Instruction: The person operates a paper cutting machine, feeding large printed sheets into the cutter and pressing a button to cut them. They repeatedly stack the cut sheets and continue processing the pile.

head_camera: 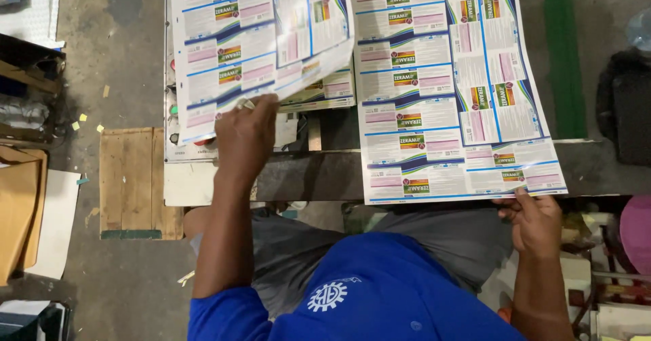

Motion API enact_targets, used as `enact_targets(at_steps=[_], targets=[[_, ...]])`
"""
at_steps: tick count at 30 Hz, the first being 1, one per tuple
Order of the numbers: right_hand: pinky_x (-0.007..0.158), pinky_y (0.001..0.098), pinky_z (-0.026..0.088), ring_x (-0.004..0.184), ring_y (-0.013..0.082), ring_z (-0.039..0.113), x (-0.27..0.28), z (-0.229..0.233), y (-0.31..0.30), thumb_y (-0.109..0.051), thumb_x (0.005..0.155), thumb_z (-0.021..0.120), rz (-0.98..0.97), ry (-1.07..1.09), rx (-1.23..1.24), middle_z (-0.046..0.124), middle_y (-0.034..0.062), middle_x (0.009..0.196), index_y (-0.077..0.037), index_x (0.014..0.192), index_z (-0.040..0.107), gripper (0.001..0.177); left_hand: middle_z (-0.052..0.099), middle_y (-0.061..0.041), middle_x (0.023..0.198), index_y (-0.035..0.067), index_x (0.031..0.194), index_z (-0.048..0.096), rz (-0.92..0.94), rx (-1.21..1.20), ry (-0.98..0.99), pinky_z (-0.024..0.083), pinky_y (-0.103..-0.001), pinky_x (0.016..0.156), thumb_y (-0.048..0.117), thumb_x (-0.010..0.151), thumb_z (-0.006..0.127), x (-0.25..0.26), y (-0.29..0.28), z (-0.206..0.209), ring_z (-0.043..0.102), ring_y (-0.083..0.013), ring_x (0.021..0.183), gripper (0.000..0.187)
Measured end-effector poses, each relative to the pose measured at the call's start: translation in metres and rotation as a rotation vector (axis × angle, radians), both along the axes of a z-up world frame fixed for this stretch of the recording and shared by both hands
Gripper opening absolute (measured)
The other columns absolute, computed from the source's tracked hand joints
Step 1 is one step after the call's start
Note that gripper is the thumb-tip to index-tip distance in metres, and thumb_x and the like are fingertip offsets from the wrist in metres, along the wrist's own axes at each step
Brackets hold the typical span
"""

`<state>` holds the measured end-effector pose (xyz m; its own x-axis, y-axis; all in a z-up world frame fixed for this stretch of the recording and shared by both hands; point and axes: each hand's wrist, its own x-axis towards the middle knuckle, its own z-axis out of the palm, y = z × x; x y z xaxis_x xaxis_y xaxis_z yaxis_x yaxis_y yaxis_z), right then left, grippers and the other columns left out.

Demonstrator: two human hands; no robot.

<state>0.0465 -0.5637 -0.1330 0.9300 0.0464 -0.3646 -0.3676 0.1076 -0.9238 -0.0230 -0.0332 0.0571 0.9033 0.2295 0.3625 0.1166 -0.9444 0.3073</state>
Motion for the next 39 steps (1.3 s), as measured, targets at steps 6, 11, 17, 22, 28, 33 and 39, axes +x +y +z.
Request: enact_targets(at_steps=[6,11,17,22,28,33,39], targets=[[0.06,0.0302,0.053,0.085,0.0211,0.072,0.01,-0.013,0.012,-0.01,0.11,0.058,0.042,-0.01,0.03,0.072,0.0133,0.107,-0.001,0.124,0.062,0.017,0.076,-0.012,0.097,0.007,0.107,0.073,-0.054,0.107,-0.093,0.056,-0.044,0.068,0.007,0.094,0.073,-0.014,-0.021,0.003,0.072,-0.034,0.082,0.013],[0.059,0.0295,0.053,0.084,0.0208,0.072,0.043,-0.01,0.033,-0.009,0.109,0.058,0.047,-0.017,0.03,0.072,0.012,0.107,-0.002,0.127,0.06,0.019,0.076,-0.012,0.098,0.008,0.108,0.073,-0.057,0.102,-0.109,0.056,-0.044,0.07,0.009,0.095,0.074,-0.013,-0.022,-0.002,0.072,-0.0346,0.083,0.013],[0.059,0.0307,0.053,0.085,0.021,0.073,0.079,-0.018,0.046,-0.014,0.111,0.057,0.041,0.045,0.094,0.072,0.0114,0.107,0.0,0.129,0.056,0.023,0.076,-0.014,0.095,0.008,0.108,0.074,-0.05,0.1,-0.081,0.056,-0.044,0.068,0.009,0.094,0.074,-0.013,-0.021,-0.005,0.072,-0.0348,0.082,0.014],[0.061,0.0283,0.053,0.085,0.0187,0.072,0.069,-0.01,0.047,-0.017,0.109,0.055,0.086,0.037,0.121,0.073,0.0138,0.113,-0.005,0.149,0.052,0.042,0.077,-0.013,0.101,0.009,0.112,0.073,-0.048,0.069,-0.123,0.056,-0.044,0.071,0.009,0.095,0.074,-0.017,-0.022,-0.005,0.072,-0.0346,0.084,0.016],[0.06,0.0278,0.052,0.084,0.019,0.072,0.041,-0.01,0.077,-0.019,0.105,0.057,0.137,0.101,0.053,0.073,0.0167,0.116,-0.006,0.157,0.044,0.055,0.076,-0.016,0.105,0.006,0.113,0.074,-0.218,-0.041,-0.184,0.056,-0.043,0.068,0.008,0.091,0.074,-0.008,-0.047,-0.034,0.073,-0.0303,0.075,0.022],[0.06,0.029,0.055,0.086,0.0201,0.073,0.024,0.035,0.156,-0.02,0.098,0.06,0.467,0.057,0.059,0.076,0.0143,0.117,-0.006,0.146,0.053,0.05,0.076,-0.015,0.11,0.005,0.11,0.07,-0.389,-0.048,-0.077,0.057,-0.042,0.075,0.015,0.093,0.074,0.006,-0.102,-0.055,0.074,-0.031,0.086,0.02],[0.061,0.0292,0.054,0.089,0.0194,0.073,0.026,0.023,0.182,-0.018,0.106,0.058,0.482,0.04,0.307,0.073,0.0123,0.11,-0.001,0.127,0.06,0.027,0.073,-0.014,0.111,0.004,0.112,0.067,-0.496,-0.022,-0.046,0.054,-0.045,0.091,0.024,0.088,0.074,0.004,-0.129,-0.041,0.071,-0.0324,0.104,0.032]])
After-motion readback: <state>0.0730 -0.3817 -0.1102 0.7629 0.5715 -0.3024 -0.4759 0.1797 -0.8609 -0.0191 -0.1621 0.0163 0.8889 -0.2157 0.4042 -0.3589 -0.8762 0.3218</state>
